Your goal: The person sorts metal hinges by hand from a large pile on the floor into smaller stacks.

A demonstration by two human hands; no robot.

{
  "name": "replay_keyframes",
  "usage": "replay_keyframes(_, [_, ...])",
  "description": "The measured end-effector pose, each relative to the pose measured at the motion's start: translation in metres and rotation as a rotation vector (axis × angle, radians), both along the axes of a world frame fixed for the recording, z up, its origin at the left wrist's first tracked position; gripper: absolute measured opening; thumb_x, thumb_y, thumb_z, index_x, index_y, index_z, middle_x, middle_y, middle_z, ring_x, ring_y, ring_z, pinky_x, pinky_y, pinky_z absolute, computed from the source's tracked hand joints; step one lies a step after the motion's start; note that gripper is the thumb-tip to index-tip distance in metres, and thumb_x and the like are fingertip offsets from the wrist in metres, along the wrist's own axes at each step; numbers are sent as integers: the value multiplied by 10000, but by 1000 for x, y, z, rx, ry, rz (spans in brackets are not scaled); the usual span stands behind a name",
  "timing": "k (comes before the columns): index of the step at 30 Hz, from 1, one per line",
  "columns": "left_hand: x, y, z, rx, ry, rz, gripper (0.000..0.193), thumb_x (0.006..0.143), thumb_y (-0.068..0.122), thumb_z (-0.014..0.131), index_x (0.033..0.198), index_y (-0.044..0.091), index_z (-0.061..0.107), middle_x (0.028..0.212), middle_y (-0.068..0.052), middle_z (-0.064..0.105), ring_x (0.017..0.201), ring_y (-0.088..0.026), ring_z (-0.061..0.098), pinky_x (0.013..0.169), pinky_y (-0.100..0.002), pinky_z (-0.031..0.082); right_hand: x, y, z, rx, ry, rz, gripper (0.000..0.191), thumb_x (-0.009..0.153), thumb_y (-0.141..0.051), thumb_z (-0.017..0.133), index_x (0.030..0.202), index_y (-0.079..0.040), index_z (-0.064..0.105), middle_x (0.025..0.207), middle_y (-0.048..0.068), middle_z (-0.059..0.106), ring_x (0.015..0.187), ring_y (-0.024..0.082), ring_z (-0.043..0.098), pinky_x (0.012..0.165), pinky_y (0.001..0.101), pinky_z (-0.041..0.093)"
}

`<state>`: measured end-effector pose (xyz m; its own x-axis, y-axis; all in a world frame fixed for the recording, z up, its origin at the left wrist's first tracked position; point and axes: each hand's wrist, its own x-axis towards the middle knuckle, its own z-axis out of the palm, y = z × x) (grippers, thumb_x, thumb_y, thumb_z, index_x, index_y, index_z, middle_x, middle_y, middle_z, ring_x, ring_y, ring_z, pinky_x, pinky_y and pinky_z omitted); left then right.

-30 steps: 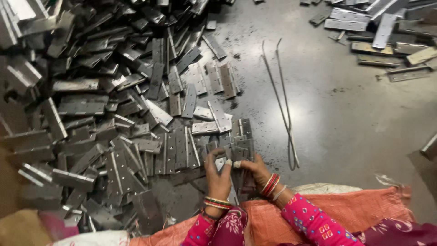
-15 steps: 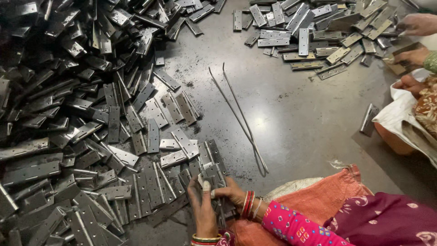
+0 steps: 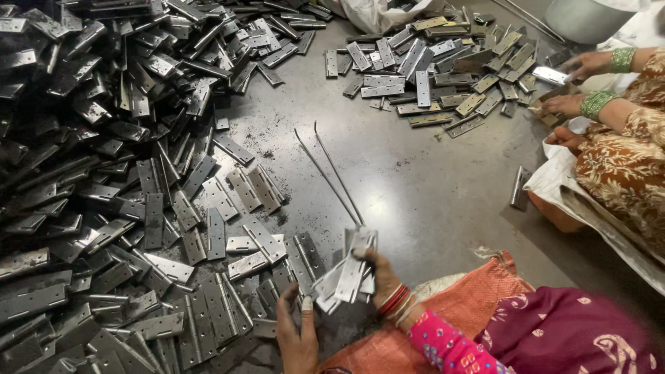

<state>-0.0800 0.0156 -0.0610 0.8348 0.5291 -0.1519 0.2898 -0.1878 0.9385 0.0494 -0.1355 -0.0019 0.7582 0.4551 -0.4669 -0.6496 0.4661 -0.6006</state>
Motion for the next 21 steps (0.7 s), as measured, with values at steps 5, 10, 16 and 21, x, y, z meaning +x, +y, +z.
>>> replay_keyframes(5, [-16, 29, -26, 517, 127, -136, 446, 852, 343, 703, 1264, 178, 651, 1360, -93, 631, 1340, -271, 537, 1136, -500, 428, 103, -58, 37, -268, -19, -453, 338, 761, -309, 734, 1017, -94, 686, 874, 70, 684, 773, 234, 676, 693, 405, 634])
replay_keyframes(10, [-17, 58, -40, 742, 45, -433, 611, 753, 396, 773, 1310, 176, 649, 1415, -180, 547, 1387, -395, 426, 1106, -534, 344, 236, -127, 107, -243, -224, -534, 392, 860, -351, 689, 1168, -126, 599, 1034, 111, 632, 923, 275, 628, 851, 585, 629])
replay_keyframes(16, [13, 61, -39, 800, 31, -428, 544, 766, 409, 780, 1241, 170, 664, 1337, -163, 575, 1296, -376, 478, 1062, -526, 387, 247, -128, 126, -1024, -693, -307, 605, 846, -243, 819, 1332, -6, 548, 1193, 120, 667, 1008, 250, 710, 714, 411, 669])
replay_keyframes(21, [3, 60, -27, 799, 80, -438, 512, 785, 391, 775, 1223, 151, 662, 1287, -164, 593, 1239, -362, 498, 1027, -510, 405, 141, -83, 67, -897, -621, 433, 648, 836, -305, 732, 1381, -10, 545, 1199, 189, 725, 940, 249, 776, 699, 353, 698])
